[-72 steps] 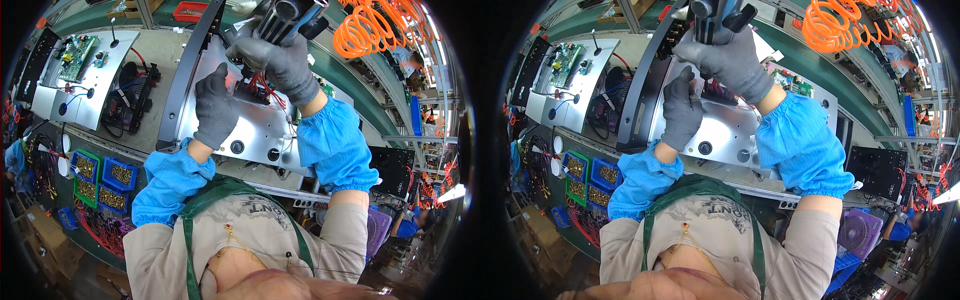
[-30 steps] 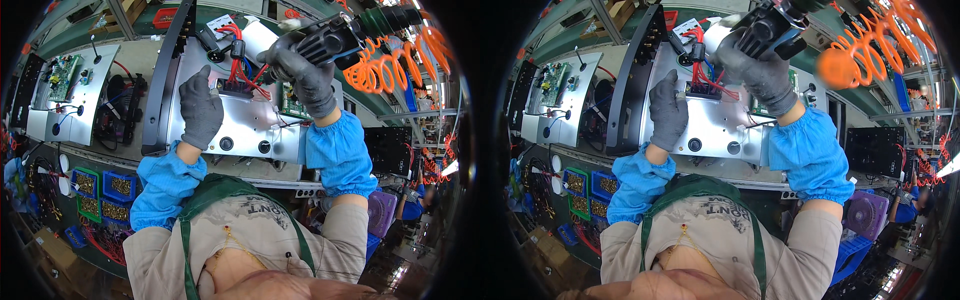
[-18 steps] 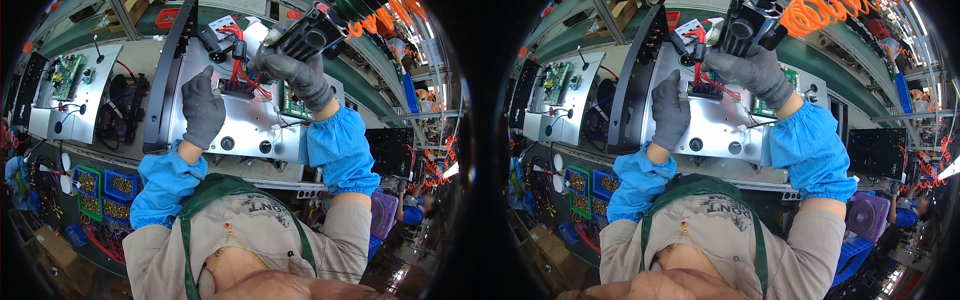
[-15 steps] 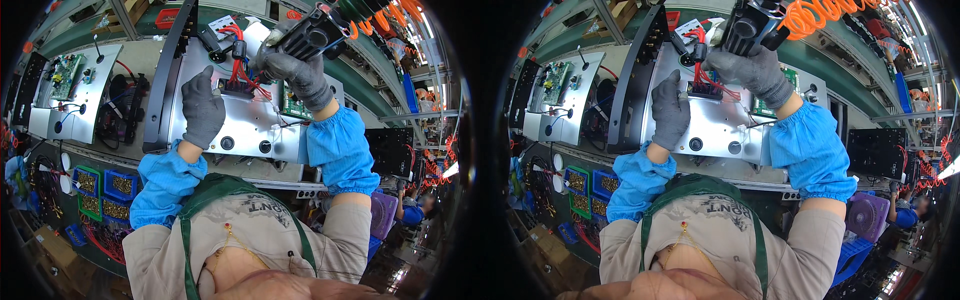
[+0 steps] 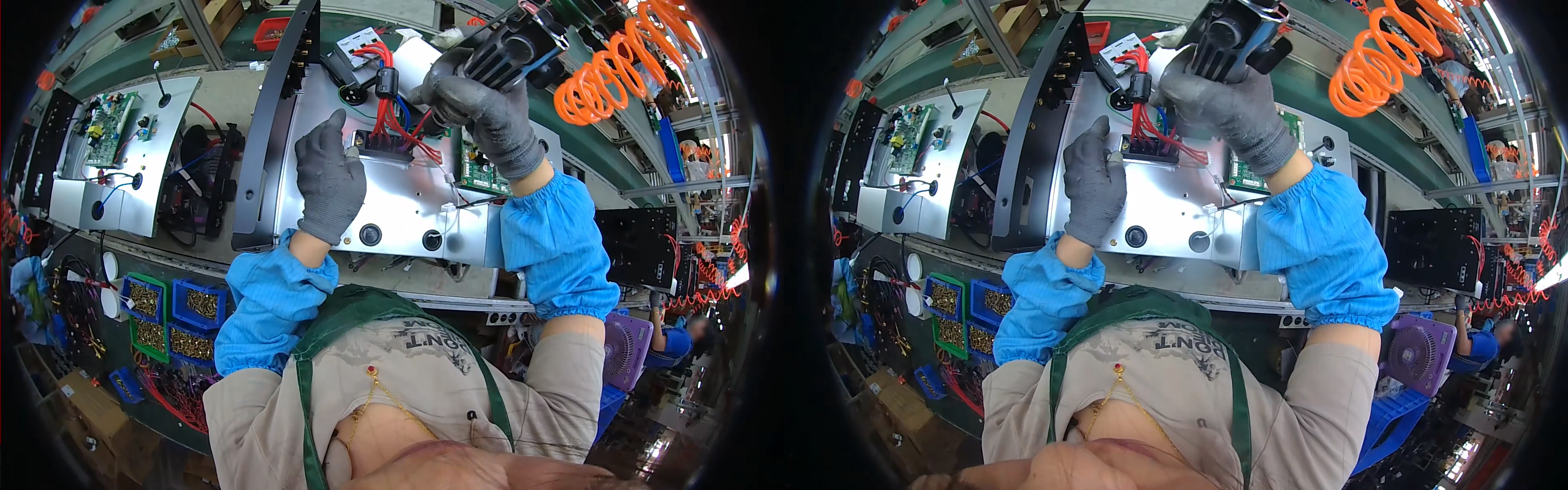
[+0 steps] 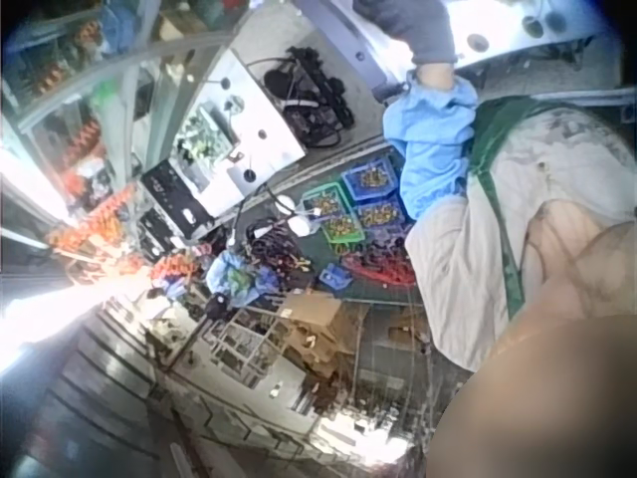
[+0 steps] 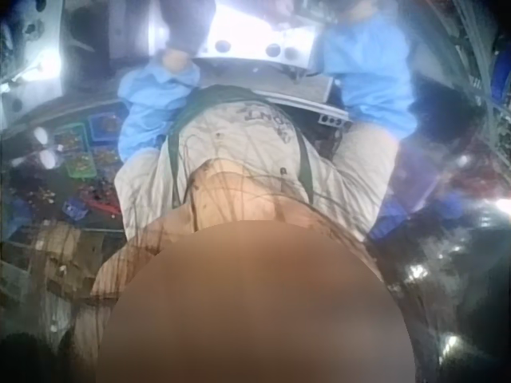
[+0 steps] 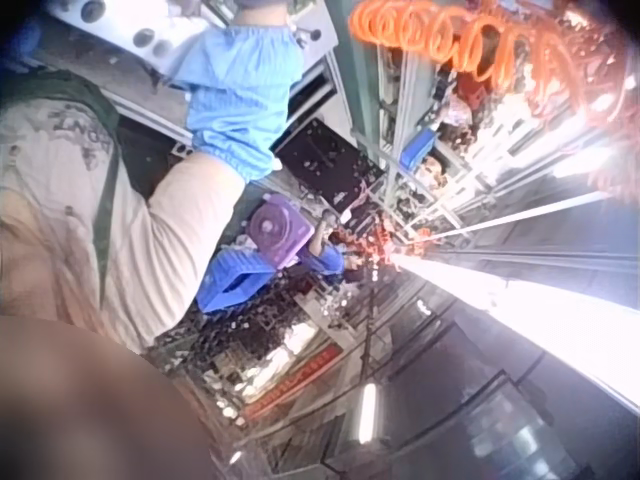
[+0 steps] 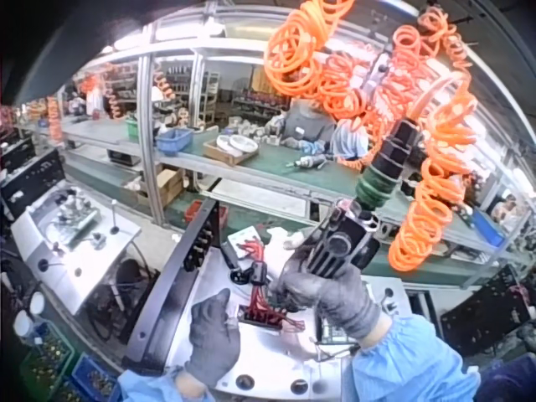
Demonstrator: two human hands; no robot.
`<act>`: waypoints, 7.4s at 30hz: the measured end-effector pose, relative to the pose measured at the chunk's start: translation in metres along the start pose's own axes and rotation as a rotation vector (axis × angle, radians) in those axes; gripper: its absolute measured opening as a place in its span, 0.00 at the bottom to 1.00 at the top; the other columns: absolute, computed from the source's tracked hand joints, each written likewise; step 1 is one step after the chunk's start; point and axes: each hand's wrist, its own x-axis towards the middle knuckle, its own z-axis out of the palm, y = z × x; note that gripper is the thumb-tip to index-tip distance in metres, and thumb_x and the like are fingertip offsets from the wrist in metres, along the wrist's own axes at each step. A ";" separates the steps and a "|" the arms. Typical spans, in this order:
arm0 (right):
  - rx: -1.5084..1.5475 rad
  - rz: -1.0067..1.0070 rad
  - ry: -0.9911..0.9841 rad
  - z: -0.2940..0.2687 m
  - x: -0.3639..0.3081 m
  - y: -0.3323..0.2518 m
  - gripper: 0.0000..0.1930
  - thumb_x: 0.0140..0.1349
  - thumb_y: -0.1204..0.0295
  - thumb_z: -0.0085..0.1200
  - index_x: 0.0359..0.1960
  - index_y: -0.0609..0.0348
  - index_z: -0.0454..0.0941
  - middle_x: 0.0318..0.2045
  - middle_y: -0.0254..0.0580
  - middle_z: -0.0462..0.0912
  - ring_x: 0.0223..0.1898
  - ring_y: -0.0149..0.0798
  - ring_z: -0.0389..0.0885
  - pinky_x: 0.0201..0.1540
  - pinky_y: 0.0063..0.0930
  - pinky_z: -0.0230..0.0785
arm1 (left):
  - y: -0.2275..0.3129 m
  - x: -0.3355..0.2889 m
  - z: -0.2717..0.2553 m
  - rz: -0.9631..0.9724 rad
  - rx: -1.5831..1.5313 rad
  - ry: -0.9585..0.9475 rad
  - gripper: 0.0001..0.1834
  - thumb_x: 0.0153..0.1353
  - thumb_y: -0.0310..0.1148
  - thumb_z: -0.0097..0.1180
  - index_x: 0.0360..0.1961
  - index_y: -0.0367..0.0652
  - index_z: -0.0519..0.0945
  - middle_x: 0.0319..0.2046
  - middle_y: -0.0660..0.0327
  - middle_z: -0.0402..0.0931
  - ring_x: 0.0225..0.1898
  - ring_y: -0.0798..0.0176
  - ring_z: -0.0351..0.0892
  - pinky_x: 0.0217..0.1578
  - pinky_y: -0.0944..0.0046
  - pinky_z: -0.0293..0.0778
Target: The person assembles electronic components on a metal chassis. They use a red-handled tool to manipulate small parts and a pneumatic screwdriver to secure components with screws. The person handles wires and a white cylindrical component, integrating them into the assembly.
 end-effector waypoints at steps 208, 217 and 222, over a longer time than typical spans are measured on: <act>-0.444 0.123 0.225 -0.015 -0.049 -0.018 0.22 0.53 0.74 0.59 0.51 0.62 0.71 0.29 0.37 0.77 0.30 0.34 0.81 0.34 0.26 0.75 | -0.207 -0.340 -0.186 -0.852 0.359 0.357 0.11 0.46 0.25 0.52 0.33 0.43 0.80 0.34 0.52 0.76 0.38 0.48 0.76 0.43 0.55 0.71; -0.471 0.135 0.218 -0.029 -0.051 -0.023 0.10 0.55 0.72 0.57 0.36 0.65 0.76 0.25 0.39 0.77 0.22 0.28 0.73 0.37 0.29 0.74 | -0.260 -0.323 -0.237 -1.390 0.754 0.019 0.23 0.55 0.35 0.54 0.53 0.44 0.69 0.49 0.44 0.65 0.45 0.39 0.76 0.43 0.47 0.75; -0.406 0.113 0.222 -0.041 -0.055 -0.019 0.09 0.56 0.69 0.56 0.30 0.63 0.75 0.20 0.30 0.70 0.15 0.20 0.60 0.38 0.26 0.73 | -0.288 -0.334 -0.234 -1.365 0.823 -0.144 0.18 0.57 0.35 0.51 0.49 0.43 0.68 0.50 0.44 0.65 0.41 0.40 0.79 0.40 0.47 0.76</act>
